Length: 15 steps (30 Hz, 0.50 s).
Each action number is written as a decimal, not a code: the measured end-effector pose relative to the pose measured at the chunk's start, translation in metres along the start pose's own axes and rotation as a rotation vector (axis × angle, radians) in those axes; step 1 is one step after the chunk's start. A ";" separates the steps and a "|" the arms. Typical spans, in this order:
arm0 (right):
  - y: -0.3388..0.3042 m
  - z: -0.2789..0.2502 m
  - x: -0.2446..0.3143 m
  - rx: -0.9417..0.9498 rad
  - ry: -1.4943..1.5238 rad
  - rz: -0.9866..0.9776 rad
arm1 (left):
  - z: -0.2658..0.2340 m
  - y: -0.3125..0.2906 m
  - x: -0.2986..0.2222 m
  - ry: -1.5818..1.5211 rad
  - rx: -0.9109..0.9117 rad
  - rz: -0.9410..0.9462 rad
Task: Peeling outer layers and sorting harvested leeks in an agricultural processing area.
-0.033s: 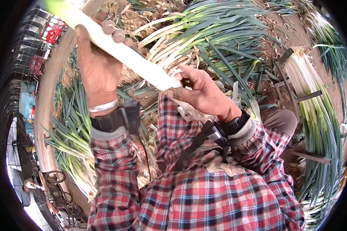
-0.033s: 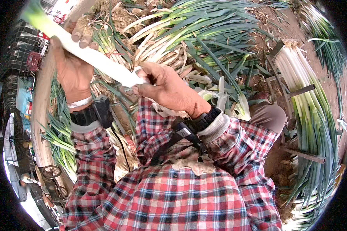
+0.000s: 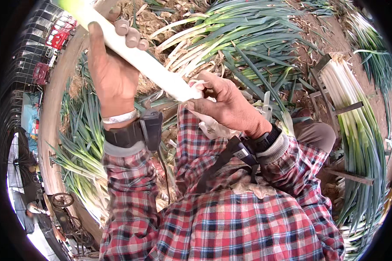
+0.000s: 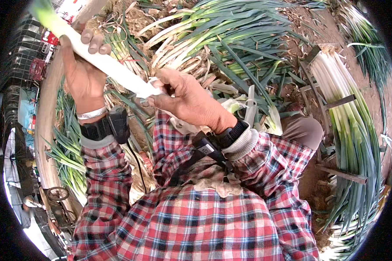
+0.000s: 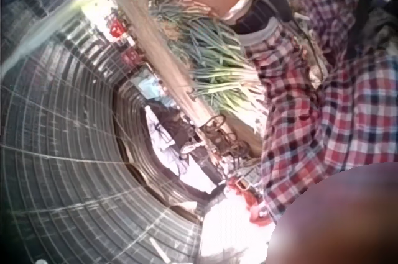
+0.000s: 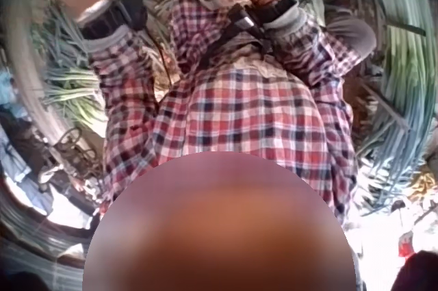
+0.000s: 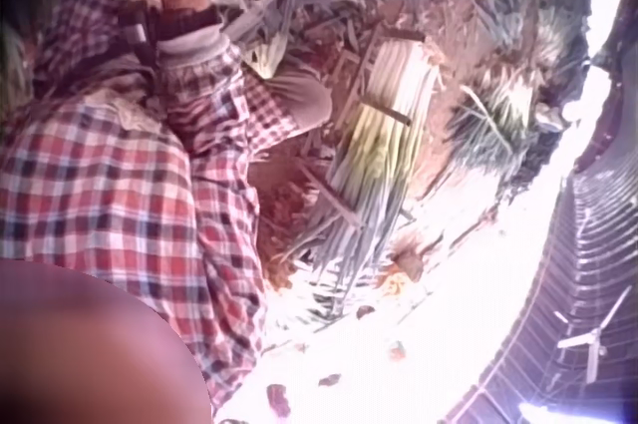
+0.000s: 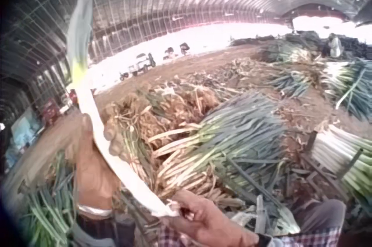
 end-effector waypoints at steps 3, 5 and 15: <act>-0.016 0.007 0.021 0.048 -0.060 -0.159 | -0.030 0.025 -0.003 0.047 -0.126 0.033; -0.043 -0.004 0.025 0.099 0.049 -0.051 | -0.052 0.035 -0.004 0.083 -0.234 0.029; -0.129 -0.052 0.060 0.116 0.157 0.194 | -0.071 0.040 0.043 0.143 -0.569 0.044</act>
Point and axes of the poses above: each hand's wrist, its own y-axis towards the middle knuckle, its own z-axis out of the palm, x = y × z, the point moved 2 cm from there along y, towards the middle knuckle, and after that the axes turned 12 degrees about -z, right-handed, at the moved point
